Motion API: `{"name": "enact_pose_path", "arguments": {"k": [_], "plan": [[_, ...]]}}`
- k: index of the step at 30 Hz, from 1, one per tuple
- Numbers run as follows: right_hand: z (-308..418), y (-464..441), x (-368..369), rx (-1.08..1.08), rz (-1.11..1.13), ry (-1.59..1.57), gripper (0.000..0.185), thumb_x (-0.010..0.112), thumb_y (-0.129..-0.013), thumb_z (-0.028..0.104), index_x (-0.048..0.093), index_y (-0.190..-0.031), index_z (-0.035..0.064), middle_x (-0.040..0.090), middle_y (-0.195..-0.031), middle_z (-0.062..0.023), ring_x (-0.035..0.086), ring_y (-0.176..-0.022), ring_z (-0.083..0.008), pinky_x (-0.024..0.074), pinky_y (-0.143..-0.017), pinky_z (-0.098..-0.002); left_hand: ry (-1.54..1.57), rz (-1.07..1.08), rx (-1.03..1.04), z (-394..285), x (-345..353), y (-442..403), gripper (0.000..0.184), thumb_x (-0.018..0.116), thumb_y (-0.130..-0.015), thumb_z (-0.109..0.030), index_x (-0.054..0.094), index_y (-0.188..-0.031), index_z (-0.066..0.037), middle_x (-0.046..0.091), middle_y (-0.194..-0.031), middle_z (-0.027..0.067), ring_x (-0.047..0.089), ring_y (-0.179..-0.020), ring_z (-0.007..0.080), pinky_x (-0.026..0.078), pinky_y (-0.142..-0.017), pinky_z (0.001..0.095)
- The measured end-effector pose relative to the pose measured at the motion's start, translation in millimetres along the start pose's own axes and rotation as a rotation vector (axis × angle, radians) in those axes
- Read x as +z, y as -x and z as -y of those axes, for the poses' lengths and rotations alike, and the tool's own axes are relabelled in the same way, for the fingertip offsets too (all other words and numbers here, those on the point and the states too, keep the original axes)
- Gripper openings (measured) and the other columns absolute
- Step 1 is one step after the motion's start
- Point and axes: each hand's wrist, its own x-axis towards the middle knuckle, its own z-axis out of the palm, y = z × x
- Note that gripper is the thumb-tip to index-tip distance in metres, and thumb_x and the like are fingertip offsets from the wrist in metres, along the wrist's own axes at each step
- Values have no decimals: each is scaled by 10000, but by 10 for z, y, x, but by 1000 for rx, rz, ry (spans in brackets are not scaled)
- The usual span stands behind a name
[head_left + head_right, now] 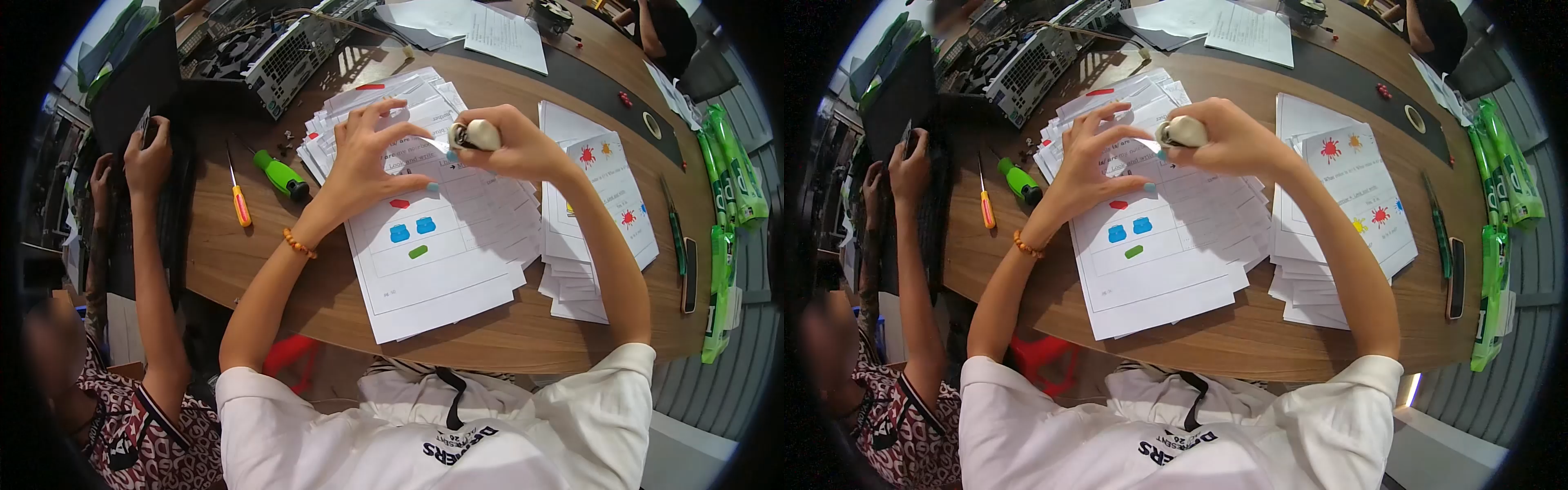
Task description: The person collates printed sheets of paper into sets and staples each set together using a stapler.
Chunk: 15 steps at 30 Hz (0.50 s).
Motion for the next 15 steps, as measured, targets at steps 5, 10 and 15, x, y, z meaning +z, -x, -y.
{"name": "enact_pose_path", "arguments": {"k": [5, 10, 15], "plan": [[-260, -159, -7, -93, -287, 32, 197, 601, -754, 58, 593, -951, 53, 636, -788, -31, 571, -713, -112, 461, -647, -238, 35, -42, 36, -39, 2, -3, 411, 822, -535, -291, 640, -870, -139, 442, -1254, 58, 324, -1189, 267, 209, -952, 422], [-270, -238, 57, -156, -251, 300, 235, 641, -721, 85, 597, -949, 118, 656, -846, -112, 641, -783, -264, 488, -662, -334, 22, -54, 42, -67, -14, -12, 427, 833, -510, -256, 626, -864, -136, 447, -1251, 25, 323, -1193, 260, 208, -944, 426], [-123, -174, 21, -48, -208, 21, 260, 644, -742, 33, 573, -990, 66, 627, -778, -47, 600, -782, -111, 482, -699, -238, 79, -82, 30, -129, -45, -5, 479, 831, -518, -230, 596, -930, -163, 530, -1118, -1, 429, -1089, 198, 213, -914, 395]]}}
